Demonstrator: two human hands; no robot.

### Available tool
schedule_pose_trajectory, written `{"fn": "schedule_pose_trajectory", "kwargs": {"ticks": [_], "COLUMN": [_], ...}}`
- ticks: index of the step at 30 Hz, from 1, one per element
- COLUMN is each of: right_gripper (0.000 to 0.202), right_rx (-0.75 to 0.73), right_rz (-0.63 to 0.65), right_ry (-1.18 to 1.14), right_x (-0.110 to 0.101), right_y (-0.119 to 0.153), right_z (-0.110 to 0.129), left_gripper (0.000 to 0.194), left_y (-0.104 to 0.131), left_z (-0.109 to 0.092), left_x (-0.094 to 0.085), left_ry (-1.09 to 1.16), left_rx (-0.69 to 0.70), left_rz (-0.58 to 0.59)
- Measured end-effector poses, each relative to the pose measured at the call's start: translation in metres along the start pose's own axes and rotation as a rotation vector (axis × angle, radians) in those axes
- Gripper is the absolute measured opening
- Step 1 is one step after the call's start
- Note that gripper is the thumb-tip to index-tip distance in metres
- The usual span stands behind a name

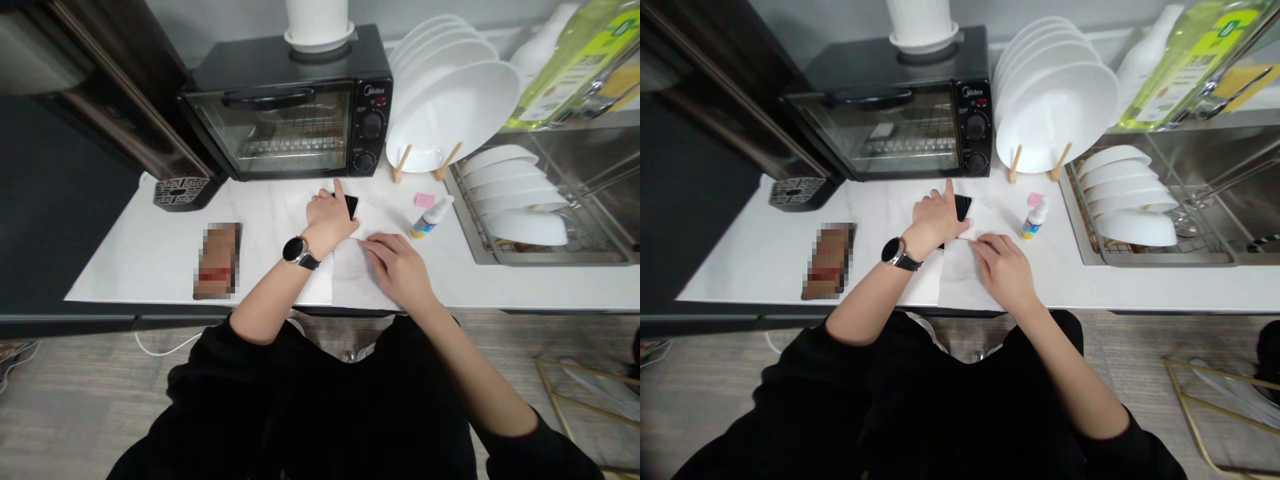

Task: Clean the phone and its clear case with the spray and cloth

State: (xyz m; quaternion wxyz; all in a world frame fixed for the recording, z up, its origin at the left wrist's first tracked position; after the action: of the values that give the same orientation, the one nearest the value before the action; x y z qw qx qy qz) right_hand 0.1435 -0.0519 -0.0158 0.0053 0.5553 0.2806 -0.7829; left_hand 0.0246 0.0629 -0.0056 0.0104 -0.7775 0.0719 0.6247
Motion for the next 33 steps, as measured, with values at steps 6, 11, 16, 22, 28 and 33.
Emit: {"fn": "schedule_pose_trajectory", "kwargs": {"ticks": [6,11,16,22,28,33], "right_gripper": [0.034,0.033,0.055,0.047,0.033,0.031], "right_rx": [0.029,0.151,0.327,0.346,0.361,0.330], "right_rz": [-0.020,-0.100,0.060,0.330,0.358,0.340], "right_ry": [-0.024,-0.313,-0.850,-1.239,-1.307,-1.240], "right_x": [-0.005,-0.010,0.026,0.049,0.050,0.049], "right_y": [0.001,-0.009,-0.041,-0.074,-0.076,-0.075], "right_z": [-0.001,-0.012,-0.038,-0.041,-0.034,-0.029], "left_gripper": [0.102,0.085,0.092,0.106,0.100,0.099], "left_y": [-0.003,0.017,0.051,0.026,0.017,0.023], "left_z": [0.038,0.047,0.024,0.020,0.024,0.024], "left_x": [-0.010,-0.024,-0.035,-0.030,-0.034,-0.034], "left_ry": [0.076,0.206,0.291,0.354,0.313,0.307], "left_rx": [0.051,0.182,0.378,0.489,0.521,0.520], "left_rz": [-0.006,-0.091,-0.094,-0.003,-0.052,-0.055]}}
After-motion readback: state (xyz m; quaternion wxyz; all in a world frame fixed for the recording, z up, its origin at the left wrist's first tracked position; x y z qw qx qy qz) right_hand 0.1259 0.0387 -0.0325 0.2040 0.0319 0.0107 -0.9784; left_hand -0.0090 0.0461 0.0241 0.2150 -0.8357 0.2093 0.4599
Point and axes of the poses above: each hand's wrist, its own y-axis away from the middle knuckle, its own x-axis out of the palm, z = x × y, the point moved 10 cm from there along -y, towards the middle knuckle, and after that the axes turned 11 degrees about y, right-handed, at the moved point
